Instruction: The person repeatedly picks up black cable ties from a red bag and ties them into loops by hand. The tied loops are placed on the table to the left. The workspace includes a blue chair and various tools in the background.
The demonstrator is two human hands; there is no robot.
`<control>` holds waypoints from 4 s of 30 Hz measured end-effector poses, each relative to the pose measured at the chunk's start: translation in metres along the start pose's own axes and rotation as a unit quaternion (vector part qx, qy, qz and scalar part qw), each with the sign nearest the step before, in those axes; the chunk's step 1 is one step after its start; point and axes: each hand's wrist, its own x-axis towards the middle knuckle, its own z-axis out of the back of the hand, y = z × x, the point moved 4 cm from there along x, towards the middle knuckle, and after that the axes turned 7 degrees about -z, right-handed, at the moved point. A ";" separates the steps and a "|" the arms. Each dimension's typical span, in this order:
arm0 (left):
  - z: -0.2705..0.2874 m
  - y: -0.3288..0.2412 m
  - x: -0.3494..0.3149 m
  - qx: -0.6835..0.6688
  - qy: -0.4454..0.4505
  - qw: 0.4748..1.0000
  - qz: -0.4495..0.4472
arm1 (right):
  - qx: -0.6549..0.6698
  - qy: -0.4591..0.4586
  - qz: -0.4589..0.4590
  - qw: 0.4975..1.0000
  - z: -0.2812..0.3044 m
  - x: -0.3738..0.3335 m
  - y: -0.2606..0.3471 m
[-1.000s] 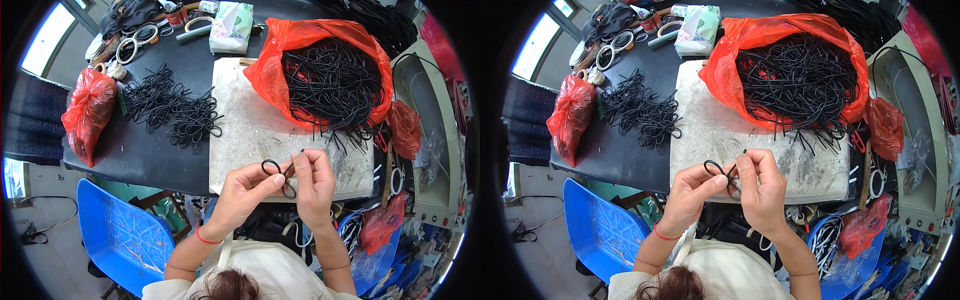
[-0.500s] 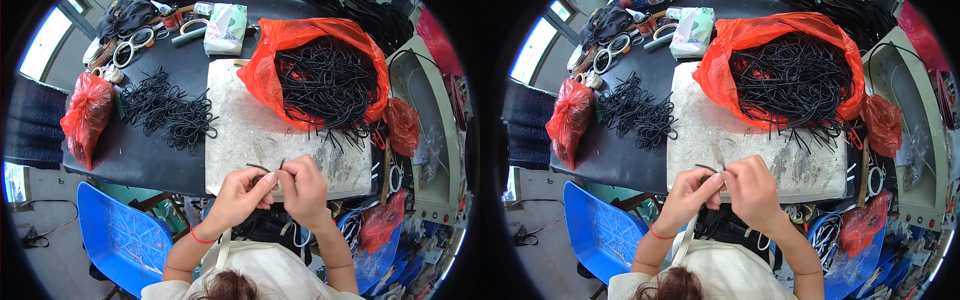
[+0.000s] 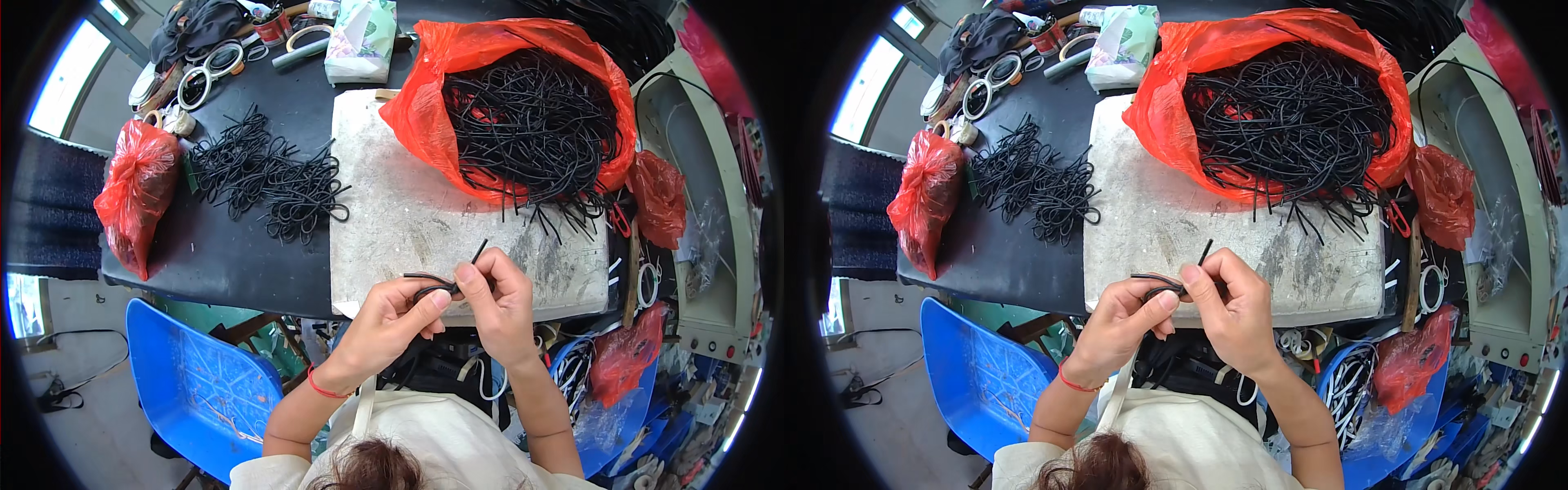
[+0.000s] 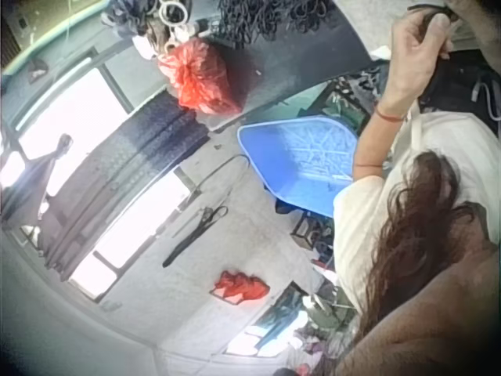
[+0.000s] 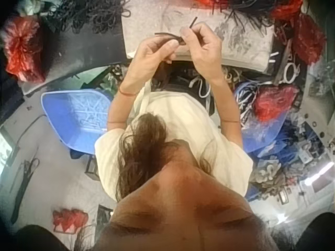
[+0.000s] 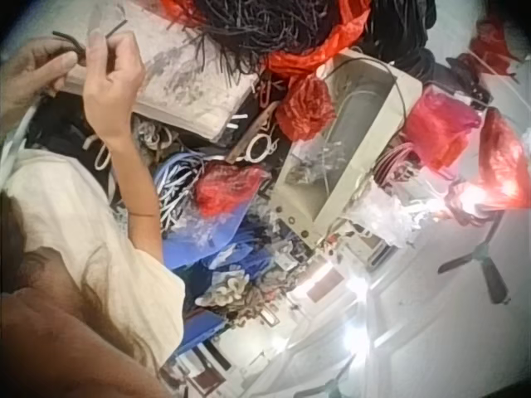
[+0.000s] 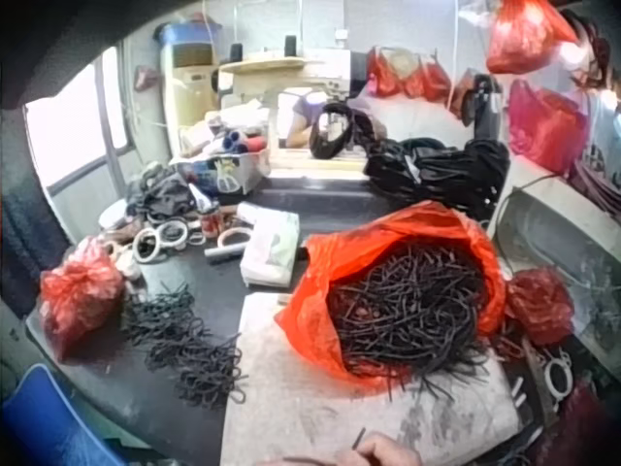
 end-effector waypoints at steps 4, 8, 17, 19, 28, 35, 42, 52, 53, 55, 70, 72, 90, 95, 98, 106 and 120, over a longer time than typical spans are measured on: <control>-0.011 -0.001 -0.006 0.293 -0.050 0.931 -0.213 | -0.120 -0.077 0.036 0.989 0.003 -0.001 0.000; -0.001 0.010 0.004 0.102 -0.041 0.992 -0.065 | -0.031 -0.034 -0.045 0.998 0.005 0.005 0.002; 0.006 0.007 0.008 0.059 -0.048 0.992 -0.096 | 0.049 0.054 -0.085 0.994 0.003 -0.004 0.002; 0.007 0.007 0.005 0.067 -0.056 0.993 -0.075 | 0.051 0.063 -0.072 0.994 0.002 -0.006 0.002; 0.010 0.011 0.009 -0.043 -0.043 0.998 -0.011 | 0.068 0.060 -0.062 0.994 -0.004 -0.011 0.000; 0.012 0.012 0.011 -0.044 -0.040 0.998 -0.027 | 0.085 0.080 -0.084 0.990 -0.003 -0.010 -0.007; 0.013 -0.002 0.012 0.004 -0.053 0.996 -0.076 | 0.093 0.066 -0.126 0.985 0.004 0.002 -0.010; 0.019 0.001 0.012 0.169 -0.108 0.978 -0.048 | -0.252 0.034 0.265 0.930 -0.014 -0.005 0.011; 0.017 0.002 0.011 0.119 -0.114 0.984 -0.070 | -0.222 0.045 0.207 0.952 -0.011 -0.003 0.007; 0.016 0.004 0.006 0.020 -0.126 0.985 -0.114 | -0.043 0.046 0.029 0.998 -0.006 0.002 -0.004; 0.026 0.000 0.006 -0.113 -0.092 0.989 -0.035 | 0.161 0.089 -0.148 0.972 0.002 0.005 -0.027; 0.026 -0.001 0.005 -0.111 -0.104 0.988 -0.020 | 0.159 0.090 -0.150 0.972 0.001 0.005 -0.027; 0.053 -0.046 0.016 0.583 -0.308 0.640 -0.394 | -0.497 -0.187 0.383 0.756 0.019 0.087 0.017; -0.012 -0.029 0.016 0.507 -0.141 0.732 -0.433 | -0.512 -0.132 0.378 0.760 0.012 0.025 0.025; -0.018 -0.024 0.018 0.448 -0.064 0.801 -0.392 | -0.459 -0.061 0.356 0.812 0.012 0.001 0.028; 0.024 -0.020 -0.002 0.051 0.006 0.999 0.009 | -0.402 -0.036 0.342 0.848 0.027 -0.001 0.048; 0.014 0.006 0.014 -0.116 -0.108 0.986 -0.046 | -0.318 -0.035 0.269 0.908 -0.019 0.004 0.028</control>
